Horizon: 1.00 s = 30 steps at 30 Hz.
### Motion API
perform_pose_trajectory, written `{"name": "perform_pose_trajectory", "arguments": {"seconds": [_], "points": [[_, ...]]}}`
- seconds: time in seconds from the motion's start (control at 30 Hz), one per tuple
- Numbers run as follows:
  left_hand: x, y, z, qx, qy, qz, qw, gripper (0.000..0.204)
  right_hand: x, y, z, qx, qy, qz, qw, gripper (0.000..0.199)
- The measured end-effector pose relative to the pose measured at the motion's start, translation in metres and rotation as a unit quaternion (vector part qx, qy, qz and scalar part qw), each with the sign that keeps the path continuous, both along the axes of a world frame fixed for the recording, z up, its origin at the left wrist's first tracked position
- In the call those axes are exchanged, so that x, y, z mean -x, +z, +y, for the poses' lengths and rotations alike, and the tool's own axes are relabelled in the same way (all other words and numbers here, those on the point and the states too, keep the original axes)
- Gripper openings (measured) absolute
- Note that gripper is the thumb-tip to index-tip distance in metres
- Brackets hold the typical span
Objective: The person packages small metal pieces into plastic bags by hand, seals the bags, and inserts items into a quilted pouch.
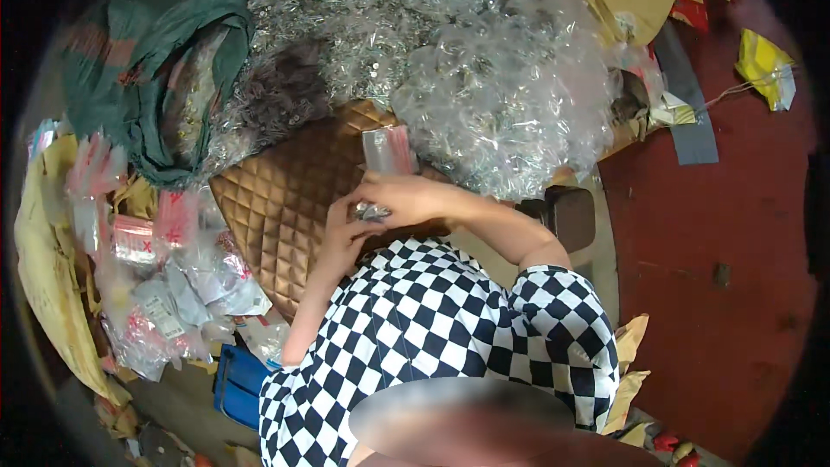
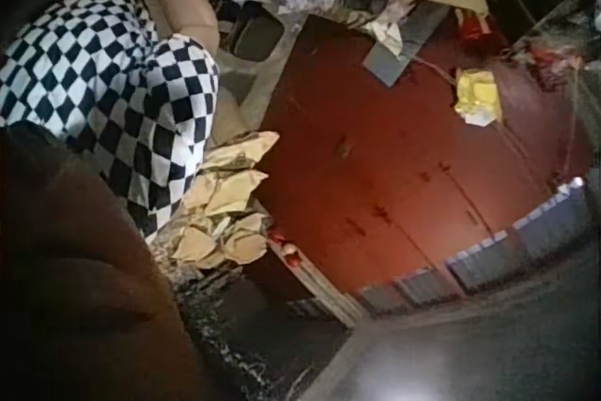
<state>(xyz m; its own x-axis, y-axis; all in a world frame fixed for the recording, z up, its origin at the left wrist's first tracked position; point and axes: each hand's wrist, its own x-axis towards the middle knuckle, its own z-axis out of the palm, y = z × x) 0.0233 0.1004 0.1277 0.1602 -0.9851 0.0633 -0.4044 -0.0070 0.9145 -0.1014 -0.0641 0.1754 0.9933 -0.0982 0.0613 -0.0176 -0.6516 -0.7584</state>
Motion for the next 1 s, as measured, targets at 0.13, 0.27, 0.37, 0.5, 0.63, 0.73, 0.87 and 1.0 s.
{"name": "perform_pose_trajectory", "arguments": {"seconds": [0.13,0.27,0.37,0.5,0.63,0.73,0.87,1.0], "points": [[0.003,0.031,-0.022,0.035,-0.049,-0.048,0.997,0.034,0.021,-0.008,-0.014,0.004,-0.01,0.006,1.0,0.014],[0.013,0.035,-0.037,-0.007,-0.064,-0.043,0.997,0.034,0.025,-0.001,-0.009,0.108,-0.02,0.079,0.991,0.028],[0.012,0.043,-0.04,-0.024,-0.021,0.038,0.999,0.029,0.034,0.022,-0.035,-0.042,-0.05,0.002,0.998,0.038],[0.015,0.051,-0.069,0.019,-0.093,-0.065,0.993,0.034,0.039,-0.001,-0.044,0.098,0.133,0.052,0.985,0.02],[-0.001,0.043,-0.103,0.001,-0.11,-0.017,0.994,0.035,0.035,0.007,-0.081,0.241,0.078,0.182,0.95,0.014],[-0.024,0.015,-0.127,0.016,0.077,-0.083,0.993,0.031,0.043,0.058,-0.151,0.222,-0.088,0.094,0.966,0.014],[-0.01,-0.044,-0.129,-0.172,0.161,-0.096,0.967,0.043,0.081,0.115,-0.244,-0.043,-0.404,-0.084,0.91,0.02],[0.022,-0.092,-0.127,-0.189,0.138,-0.137,0.963,0.054,0.138,0.079,-0.381,0.028,-0.498,-0.195,0.844,0.021]]}}
